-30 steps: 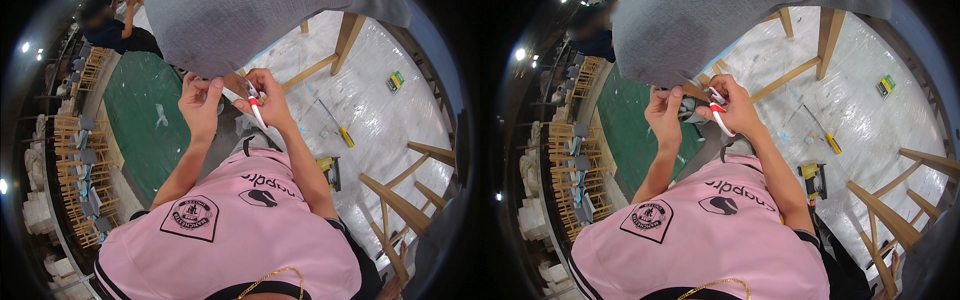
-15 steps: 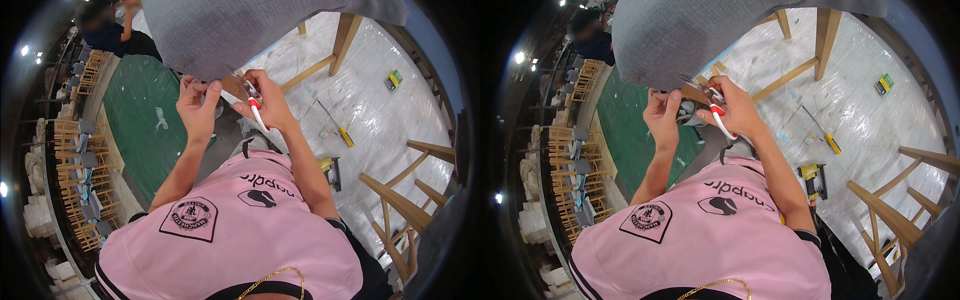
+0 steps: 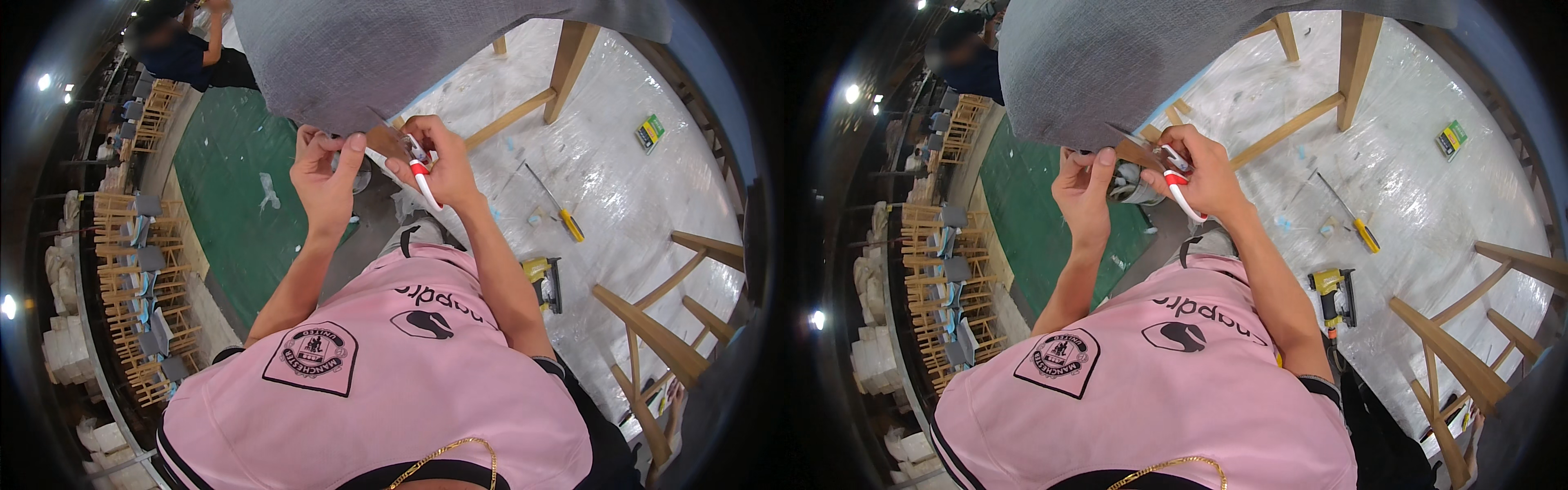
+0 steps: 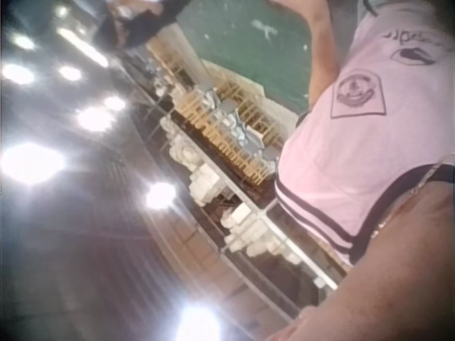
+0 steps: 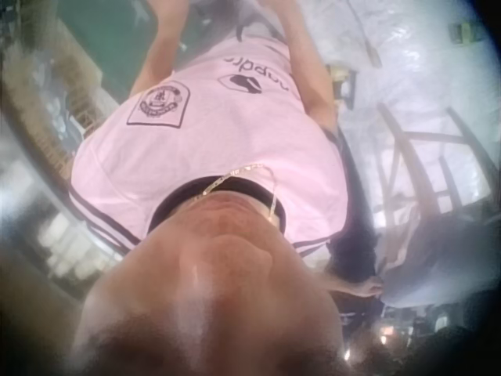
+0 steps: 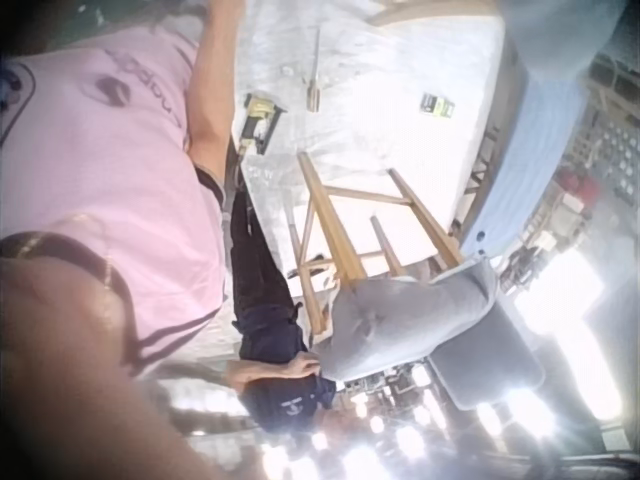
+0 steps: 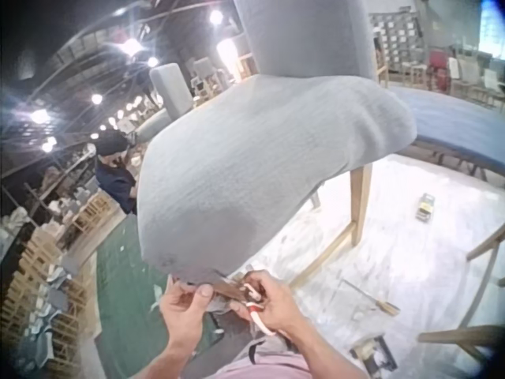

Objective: The person upholsters a wooden chair by pulling gray fabric over the seat, trimming excess with scissors, and securing it with a pneumatic staple gun. The person repeatedly folds and staples the fabric around the edges and corners, using a screwdriver to tuck and smooth the material.

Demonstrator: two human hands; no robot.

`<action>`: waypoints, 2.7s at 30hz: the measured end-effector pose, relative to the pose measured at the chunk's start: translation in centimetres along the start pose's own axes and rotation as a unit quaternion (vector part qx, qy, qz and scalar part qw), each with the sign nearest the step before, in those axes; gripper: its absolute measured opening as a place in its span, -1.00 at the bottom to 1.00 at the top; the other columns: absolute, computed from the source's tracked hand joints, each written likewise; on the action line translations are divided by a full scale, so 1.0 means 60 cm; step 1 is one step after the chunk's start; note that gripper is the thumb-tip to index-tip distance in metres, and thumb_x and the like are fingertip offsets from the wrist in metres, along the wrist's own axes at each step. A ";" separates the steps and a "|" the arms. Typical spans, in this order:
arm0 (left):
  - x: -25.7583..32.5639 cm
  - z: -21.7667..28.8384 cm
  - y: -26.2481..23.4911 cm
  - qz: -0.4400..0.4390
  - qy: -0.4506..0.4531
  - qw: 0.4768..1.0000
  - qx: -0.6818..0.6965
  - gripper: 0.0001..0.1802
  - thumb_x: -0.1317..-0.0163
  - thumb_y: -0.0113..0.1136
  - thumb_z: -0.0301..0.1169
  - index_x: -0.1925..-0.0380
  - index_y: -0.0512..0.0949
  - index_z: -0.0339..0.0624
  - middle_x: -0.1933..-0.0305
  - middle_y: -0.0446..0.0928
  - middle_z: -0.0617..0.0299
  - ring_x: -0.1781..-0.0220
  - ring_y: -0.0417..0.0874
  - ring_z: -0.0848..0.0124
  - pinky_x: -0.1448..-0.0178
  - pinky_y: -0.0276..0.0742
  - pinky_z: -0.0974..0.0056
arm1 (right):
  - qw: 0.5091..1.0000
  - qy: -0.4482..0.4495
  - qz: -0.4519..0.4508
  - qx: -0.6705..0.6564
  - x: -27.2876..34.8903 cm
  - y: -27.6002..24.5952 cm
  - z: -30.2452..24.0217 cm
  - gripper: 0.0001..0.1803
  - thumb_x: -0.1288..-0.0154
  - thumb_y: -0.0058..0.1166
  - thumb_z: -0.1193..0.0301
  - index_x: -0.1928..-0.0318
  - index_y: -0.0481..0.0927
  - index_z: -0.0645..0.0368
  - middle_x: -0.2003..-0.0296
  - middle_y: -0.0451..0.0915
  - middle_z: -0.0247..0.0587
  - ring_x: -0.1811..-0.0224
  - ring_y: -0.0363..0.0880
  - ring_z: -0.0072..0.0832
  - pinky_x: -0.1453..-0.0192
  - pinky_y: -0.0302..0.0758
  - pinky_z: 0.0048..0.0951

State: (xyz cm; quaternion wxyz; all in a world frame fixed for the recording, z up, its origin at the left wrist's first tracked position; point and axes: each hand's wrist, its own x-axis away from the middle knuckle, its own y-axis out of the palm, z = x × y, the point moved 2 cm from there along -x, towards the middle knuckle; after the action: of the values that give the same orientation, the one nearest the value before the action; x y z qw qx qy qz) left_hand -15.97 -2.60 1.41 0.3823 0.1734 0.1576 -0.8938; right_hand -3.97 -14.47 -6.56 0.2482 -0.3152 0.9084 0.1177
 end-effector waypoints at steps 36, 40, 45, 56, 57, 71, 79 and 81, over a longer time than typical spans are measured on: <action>-0.030 0.002 -0.050 0.030 0.117 0.993 -0.011 -0.52 -0.28 0.47 -0.20 -0.03 0.48 -0.21 -0.38 0.33 0.01 -0.43 0.36 0.18 -0.52 0.19 0.07 | 0.989 0.105 0.041 0.101 0.153 -0.076 0.115 -0.41 0.05 0.68 0.20 0.09 0.62 0.15 0.46 0.60 -0.23 0.46 0.51 -0.42 0.32 0.49 -0.42; -0.103 0.076 -0.030 0.051 0.323 0.944 -0.051 -0.40 -0.29 0.43 -0.05 -0.12 0.49 -0.22 -0.52 0.25 -0.21 -0.61 0.23 -0.02 -0.62 0.09 -0.14 | 0.912 0.282 0.048 0.294 0.318 -0.175 0.207 -0.39 -0.03 0.61 0.11 0.03 0.63 0.18 0.32 0.69 -0.09 0.31 0.67 -0.18 0.17 0.59 -0.26; -0.162 0.113 0.012 0.004 0.405 0.906 -0.124 -0.55 -0.30 0.39 -0.14 -0.02 0.59 -0.23 -0.37 0.48 -0.19 -0.54 0.36 -0.08 -0.61 0.10 -0.17 | 0.847 0.335 0.032 0.412 0.437 -0.238 0.265 -0.51 -0.20 0.44 0.24 -0.06 0.62 0.21 0.09 0.71 0.08 0.02 0.70 -0.01 -0.06 0.59 -0.11; -0.189 0.102 0.027 0.038 0.404 0.908 -0.108 -0.82 -0.34 0.24 -0.30 0.19 0.64 -0.17 -0.10 0.70 -0.10 -0.39 0.54 -0.15 -0.60 0.07 -0.33 | 0.860 0.347 0.208 0.312 0.299 -0.360 0.305 -0.22 -0.35 0.33 0.13 -0.41 0.40 0.36 -0.35 0.50 0.17 -0.41 0.47 -0.06 -0.44 0.42 -0.14; -0.187 0.100 0.024 0.049 0.403 0.907 -0.113 -0.82 -0.36 0.22 -0.30 0.20 0.63 -0.17 -0.10 0.70 -0.10 -0.40 0.54 -0.15 -0.60 0.07 -0.34 | 0.880 0.301 0.258 0.260 0.220 -0.385 0.273 -0.22 -0.44 0.27 0.13 -0.47 0.34 0.35 -0.41 0.44 0.12 -0.46 0.42 -0.14 -0.49 0.36 -0.15; -0.205 0.106 0.048 0.112 0.375 0.920 -0.022 -0.78 -0.40 0.01 -0.39 0.23 0.60 -0.27 -0.06 0.71 -0.08 -0.37 0.55 -0.03 -0.62 0.12 -0.19 | 0.970 0.153 0.187 0.028 -0.219 -0.541 0.261 -0.22 -0.58 -0.13 -0.23 -0.26 0.60 0.28 -0.10 0.63 -0.26 -0.21 0.47 -0.46 -0.40 0.29 -0.35; -0.333 0.133 0.041 0.075 0.328 0.942 -0.021 -0.72 -0.48 0.12 -0.33 0.09 0.73 -0.30 -0.13 0.72 0.10 -0.25 0.63 0.37 -0.44 0.35 0.26 | 0.948 0.117 0.255 0.149 -0.297 -0.455 0.082 -0.36 -0.54 0.12 -0.01 -0.28 0.57 0.31 -0.18 0.62 -0.13 -0.24 0.53 -0.40 -0.41 0.35 -0.33; -0.349 0.127 0.026 0.086 0.239 0.967 -0.015 -0.71 -0.49 0.16 -0.27 0.07 0.71 -0.26 -0.10 0.69 0.15 -0.09 0.62 0.36 -0.25 0.44 0.23 | 0.919 -0.006 0.325 0.224 -0.286 -0.336 0.025 -0.51 -0.51 0.23 0.14 -0.21 0.63 0.26 -0.10 0.67 -0.17 -0.12 0.61 -0.44 -0.26 0.48 -0.40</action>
State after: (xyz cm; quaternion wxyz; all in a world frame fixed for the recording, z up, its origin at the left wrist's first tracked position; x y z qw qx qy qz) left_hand -2.70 6.36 16.98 0.4111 0.3892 0.2421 -0.7880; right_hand 20.96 -20.71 -0.01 0.2662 0.0617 0.9619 -0.0128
